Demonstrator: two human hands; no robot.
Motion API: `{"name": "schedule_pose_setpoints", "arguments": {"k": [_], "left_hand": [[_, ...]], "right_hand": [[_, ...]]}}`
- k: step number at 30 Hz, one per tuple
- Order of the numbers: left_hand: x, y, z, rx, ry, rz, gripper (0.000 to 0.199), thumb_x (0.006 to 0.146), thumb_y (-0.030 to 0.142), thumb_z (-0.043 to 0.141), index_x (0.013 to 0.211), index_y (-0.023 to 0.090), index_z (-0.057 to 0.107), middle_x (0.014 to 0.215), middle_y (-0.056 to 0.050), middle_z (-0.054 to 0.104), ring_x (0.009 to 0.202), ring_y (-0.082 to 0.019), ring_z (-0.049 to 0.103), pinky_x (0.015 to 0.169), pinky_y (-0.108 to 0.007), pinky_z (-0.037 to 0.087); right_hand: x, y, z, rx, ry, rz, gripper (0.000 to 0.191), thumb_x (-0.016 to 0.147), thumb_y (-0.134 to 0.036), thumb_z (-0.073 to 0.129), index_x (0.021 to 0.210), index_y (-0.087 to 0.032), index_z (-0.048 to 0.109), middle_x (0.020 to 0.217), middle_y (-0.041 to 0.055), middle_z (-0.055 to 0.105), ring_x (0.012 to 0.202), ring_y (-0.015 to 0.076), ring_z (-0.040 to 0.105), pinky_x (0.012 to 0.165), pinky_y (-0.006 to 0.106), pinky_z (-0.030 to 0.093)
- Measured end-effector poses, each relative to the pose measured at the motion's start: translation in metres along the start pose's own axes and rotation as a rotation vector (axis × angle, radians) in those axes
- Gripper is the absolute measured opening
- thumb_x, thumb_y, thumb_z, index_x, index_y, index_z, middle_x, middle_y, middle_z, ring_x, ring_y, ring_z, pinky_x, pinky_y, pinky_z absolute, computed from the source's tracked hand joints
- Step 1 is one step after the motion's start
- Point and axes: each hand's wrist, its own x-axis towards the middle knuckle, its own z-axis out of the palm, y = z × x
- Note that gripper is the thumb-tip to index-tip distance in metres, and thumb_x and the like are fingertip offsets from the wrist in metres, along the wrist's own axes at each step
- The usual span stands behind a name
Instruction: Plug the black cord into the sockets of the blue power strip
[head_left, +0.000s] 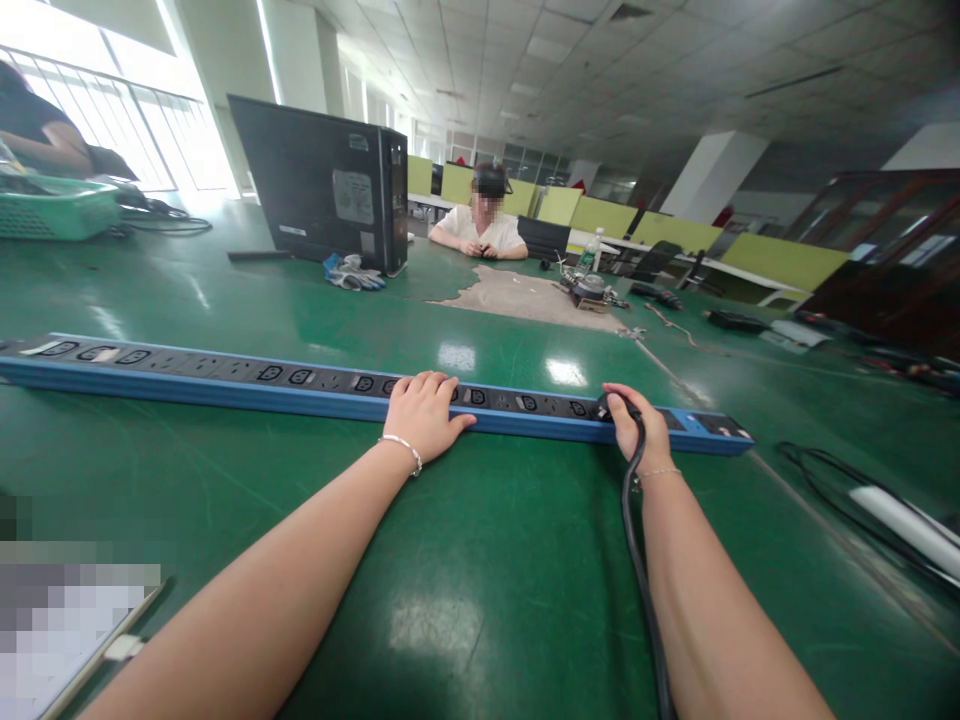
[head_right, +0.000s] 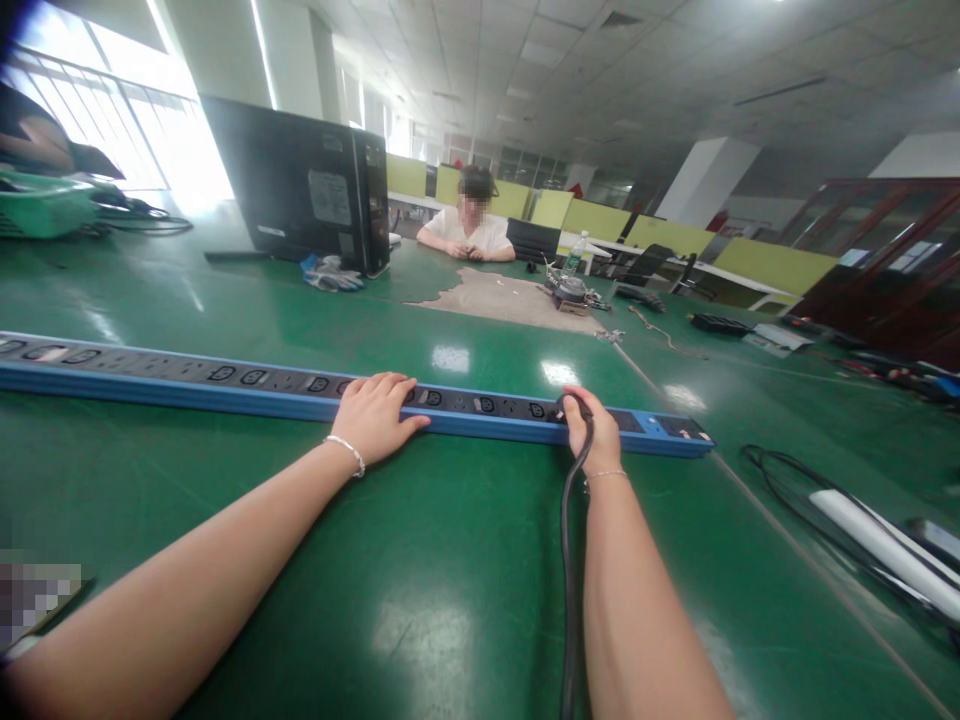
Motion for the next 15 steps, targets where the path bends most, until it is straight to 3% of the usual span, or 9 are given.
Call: {"name": "schedule_pose_setpoints", "arguments": {"k": [8,15], "left_hand": [[0.0,0.0,0.0,0.004,-0.005,-0.001,0.054,0.079,0.056,0.05,0.122,0.024,0.051,0.125,-0.008,0.056,0.12,-0.026,0.043,0.099,-0.041,0.029],[-0.001,0.0,0.0,0.004,-0.004,0.0,0.053,0.079,0.056,0.049,0.122,0.023,0.052,0.126,-0.008,0.055,0.121,-0.025,0.043,0.099,-0.041,0.029]], "right_hand": [[-0.003,0.0,-0.003,-0.077,-0.093,-0.052,0.04,0.081,-0.045,0.046,0.105,-0.02,0.065,0.092,0.0068,0.069,0.084,0.0218,0.063,0.079,0.037,0.048],[-0.012,-0.002,-0.002,-0.177,-0.053,-0.134,0.037,0.083,-0.041,0.045,0.109,-0.022,0.063,0.108,0.0068,0.066,0.095,0.023,0.062,0.089,0.04,0.046]]}}
